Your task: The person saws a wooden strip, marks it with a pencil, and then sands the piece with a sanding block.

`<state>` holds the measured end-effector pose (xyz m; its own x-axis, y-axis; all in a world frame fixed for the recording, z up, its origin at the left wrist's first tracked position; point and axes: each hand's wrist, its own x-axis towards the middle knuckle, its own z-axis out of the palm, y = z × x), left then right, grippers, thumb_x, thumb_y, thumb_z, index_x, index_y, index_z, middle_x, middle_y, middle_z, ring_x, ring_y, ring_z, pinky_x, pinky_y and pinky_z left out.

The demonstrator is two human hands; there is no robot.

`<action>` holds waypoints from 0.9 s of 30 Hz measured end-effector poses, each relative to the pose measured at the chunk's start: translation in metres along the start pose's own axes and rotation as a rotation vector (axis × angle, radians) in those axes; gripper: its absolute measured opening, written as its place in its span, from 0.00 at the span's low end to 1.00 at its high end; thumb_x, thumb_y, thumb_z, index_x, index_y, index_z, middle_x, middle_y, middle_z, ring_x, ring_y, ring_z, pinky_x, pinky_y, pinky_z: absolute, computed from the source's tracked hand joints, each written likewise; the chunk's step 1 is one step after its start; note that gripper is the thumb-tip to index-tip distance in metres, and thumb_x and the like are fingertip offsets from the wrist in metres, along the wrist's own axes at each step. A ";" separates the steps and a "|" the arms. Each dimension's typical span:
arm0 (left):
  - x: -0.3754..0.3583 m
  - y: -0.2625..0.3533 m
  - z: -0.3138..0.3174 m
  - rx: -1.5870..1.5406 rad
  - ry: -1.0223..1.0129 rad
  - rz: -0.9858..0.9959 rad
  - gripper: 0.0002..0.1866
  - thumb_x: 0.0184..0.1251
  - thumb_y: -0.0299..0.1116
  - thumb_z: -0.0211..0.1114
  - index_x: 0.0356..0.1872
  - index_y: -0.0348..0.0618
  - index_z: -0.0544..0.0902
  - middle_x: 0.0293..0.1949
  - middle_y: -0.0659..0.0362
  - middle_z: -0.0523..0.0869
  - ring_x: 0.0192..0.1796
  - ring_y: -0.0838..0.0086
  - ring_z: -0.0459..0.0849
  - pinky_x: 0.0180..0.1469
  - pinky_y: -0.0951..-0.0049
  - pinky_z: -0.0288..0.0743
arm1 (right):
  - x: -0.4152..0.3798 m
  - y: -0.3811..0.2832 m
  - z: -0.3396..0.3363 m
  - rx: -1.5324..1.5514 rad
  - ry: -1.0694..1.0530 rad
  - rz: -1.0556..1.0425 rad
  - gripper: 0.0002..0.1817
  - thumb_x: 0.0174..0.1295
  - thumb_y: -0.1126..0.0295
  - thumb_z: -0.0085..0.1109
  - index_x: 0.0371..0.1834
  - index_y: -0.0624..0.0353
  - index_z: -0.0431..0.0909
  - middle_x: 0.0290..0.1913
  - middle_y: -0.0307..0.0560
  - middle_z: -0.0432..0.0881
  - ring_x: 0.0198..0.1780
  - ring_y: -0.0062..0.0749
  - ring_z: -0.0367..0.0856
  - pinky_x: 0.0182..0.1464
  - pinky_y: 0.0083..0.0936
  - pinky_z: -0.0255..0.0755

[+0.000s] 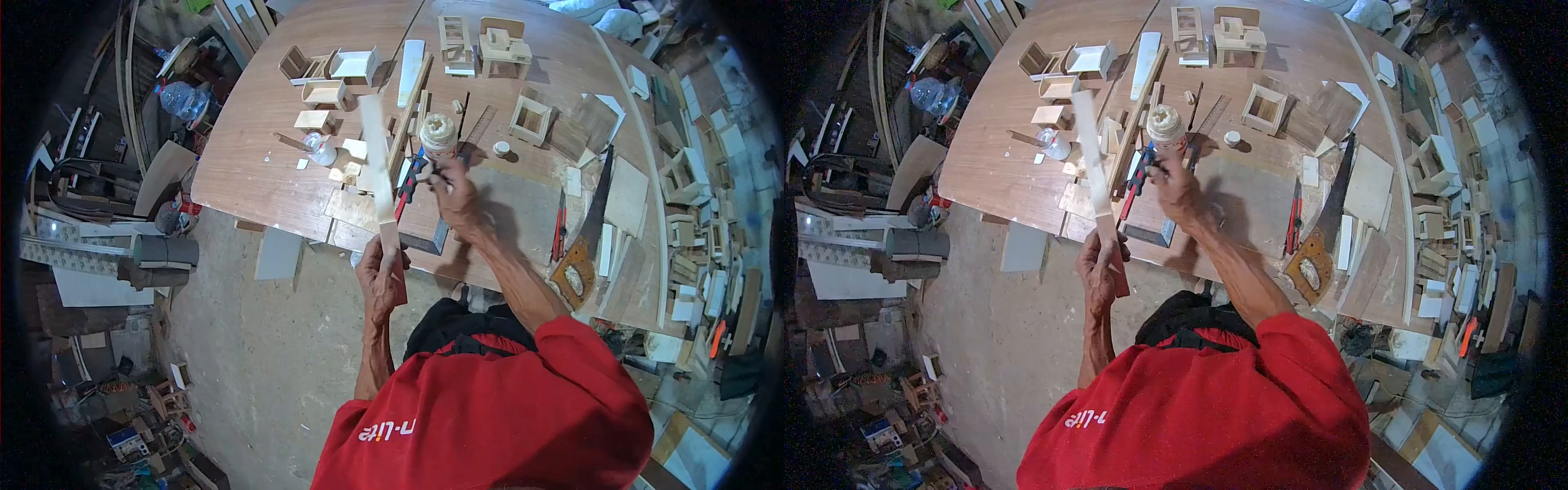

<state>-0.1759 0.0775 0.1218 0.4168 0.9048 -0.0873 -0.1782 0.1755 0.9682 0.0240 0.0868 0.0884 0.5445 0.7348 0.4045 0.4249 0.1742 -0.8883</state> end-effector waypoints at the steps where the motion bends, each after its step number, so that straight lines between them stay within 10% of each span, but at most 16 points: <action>1: 0.003 -0.001 0.004 -0.023 -0.031 -0.016 0.13 0.70 0.34 0.58 0.46 0.34 0.79 0.35 0.59 0.82 0.31 0.78 0.77 0.35 0.76 0.72 | -0.005 -0.013 -0.014 0.295 0.098 0.279 0.07 0.67 0.75 0.51 0.46 0.61 0.69 0.36 0.48 0.80 0.29 0.28 0.79 0.32 0.27 0.75; 6: 0.024 -0.010 0.033 0.200 -0.338 -0.165 0.10 0.68 0.34 0.57 0.38 0.37 0.79 0.24 0.64 0.76 0.27 0.82 0.72 0.31 0.78 0.67 | -0.063 0.009 -0.122 0.311 0.007 0.538 0.17 0.69 0.76 0.48 0.61 0.60 0.67 0.41 0.46 0.81 0.33 0.23 0.80 0.33 0.19 0.75; 9: 0.034 -0.020 0.053 0.375 -0.555 -0.205 0.11 0.68 0.36 0.58 0.37 0.37 0.79 0.23 0.64 0.76 0.26 0.82 0.72 0.30 0.77 0.67 | -0.098 -0.027 -0.159 0.901 0.282 0.726 0.22 0.67 0.77 0.50 0.65 0.60 0.65 0.46 0.47 0.80 0.40 0.27 0.81 0.39 0.23 0.77; 15: 0.032 -0.029 0.100 0.372 -0.788 -0.211 0.14 0.68 0.40 0.58 0.39 0.38 0.79 0.25 0.64 0.77 0.27 0.81 0.72 0.31 0.77 0.68 | -0.143 -0.069 -0.180 0.437 0.453 0.504 0.22 0.74 0.55 0.43 0.58 0.62 0.73 0.39 0.43 0.79 0.41 0.26 0.80 0.40 0.24 0.76; 27: 0.012 -0.012 0.142 0.381 -0.990 -0.126 0.20 0.67 0.43 0.59 0.51 0.38 0.78 0.30 0.63 0.80 0.30 0.80 0.74 0.33 0.77 0.70 | -0.143 -0.090 -0.191 -0.109 0.375 0.181 0.11 0.65 0.72 0.56 0.45 0.67 0.80 0.32 0.47 0.82 0.35 0.25 0.82 0.38 0.22 0.75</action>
<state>-0.0418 0.0309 0.1421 0.9817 0.1407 -0.1283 0.1354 -0.0423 0.9899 0.0466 -0.1588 0.1518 0.8340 0.4541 0.3134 0.3613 -0.0202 -0.9322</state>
